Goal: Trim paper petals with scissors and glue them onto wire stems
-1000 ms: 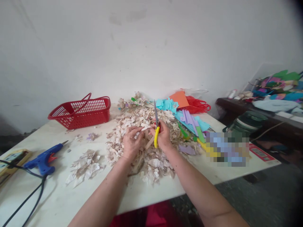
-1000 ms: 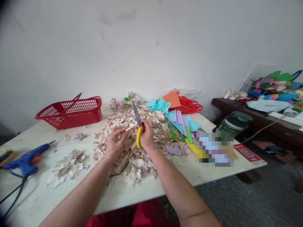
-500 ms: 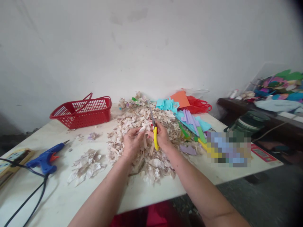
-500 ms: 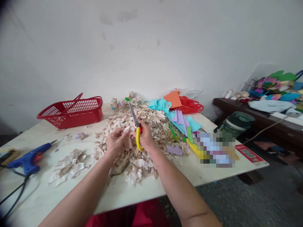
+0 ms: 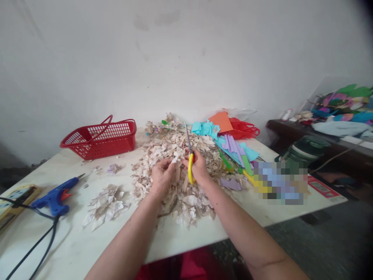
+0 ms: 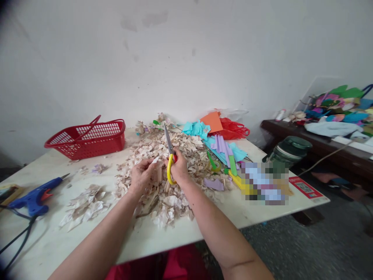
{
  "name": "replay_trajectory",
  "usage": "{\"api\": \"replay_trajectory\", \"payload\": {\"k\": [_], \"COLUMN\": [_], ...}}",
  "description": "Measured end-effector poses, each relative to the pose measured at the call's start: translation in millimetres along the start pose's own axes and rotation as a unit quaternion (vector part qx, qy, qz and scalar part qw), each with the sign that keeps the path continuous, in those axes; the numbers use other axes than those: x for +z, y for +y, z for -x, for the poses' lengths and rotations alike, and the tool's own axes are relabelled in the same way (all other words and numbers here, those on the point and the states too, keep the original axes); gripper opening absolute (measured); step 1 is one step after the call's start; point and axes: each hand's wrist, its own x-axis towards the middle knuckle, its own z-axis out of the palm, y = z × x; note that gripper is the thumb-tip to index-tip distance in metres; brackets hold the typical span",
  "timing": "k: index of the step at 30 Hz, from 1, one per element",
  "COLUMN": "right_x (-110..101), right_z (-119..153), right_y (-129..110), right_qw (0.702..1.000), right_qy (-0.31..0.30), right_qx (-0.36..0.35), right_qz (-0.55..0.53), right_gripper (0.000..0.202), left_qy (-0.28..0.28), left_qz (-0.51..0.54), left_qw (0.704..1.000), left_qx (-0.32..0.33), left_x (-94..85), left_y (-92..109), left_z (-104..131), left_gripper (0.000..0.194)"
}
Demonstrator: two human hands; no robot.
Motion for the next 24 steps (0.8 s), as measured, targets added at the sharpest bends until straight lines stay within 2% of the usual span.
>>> {"api": "replay_trajectory", "payload": {"k": [3,8,12,18,21,24], "right_x": [-0.7,1.4,2.7,0.3,-0.3,0.6], "right_z": [0.2,6.0,7.6,4.8,3.9,4.0], "right_y": [0.0,-7.9,-8.8,-3.2,-2.3,-2.0], "right_qw": [0.998,0.988,0.991,0.994,0.996,1.000], "right_qy": [0.004,-0.005,-0.018,0.011,0.015,0.001], "right_qx": [-0.044,-0.098,-0.087,-0.067,-0.049,-0.015], "right_qz": [0.042,0.115,0.105,0.088,0.067,0.001], "right_gripper": [0.042,0.042,0.041,0.045,0.042,0.038], "left_qy": [-0.034,-0.039,-0.040,-0.063,-0.064,-0.066], "left_qz": [-0.017,-0.050,-0.051,-0.059,-0.063,-0.065], "left_qw": [0.999,0.998,0.998,0.996,0.996,0.995], "left_qx": [-0.006,0.003,0.011,0.031,0.028,0.025], "left_x": [-2.0,-6.3,-8.1,-9.3,-10.7,-12.7], "left_y": [-6.2,-17.8,-20.6,-18.4,-15.1,-10.4], "left_z": [-1.6,-5.7,-6.9,-6.1,-5.8,-6.2], "left_gripper": [0.022,0.026,0.031,0.036,0.034,0.027]}}
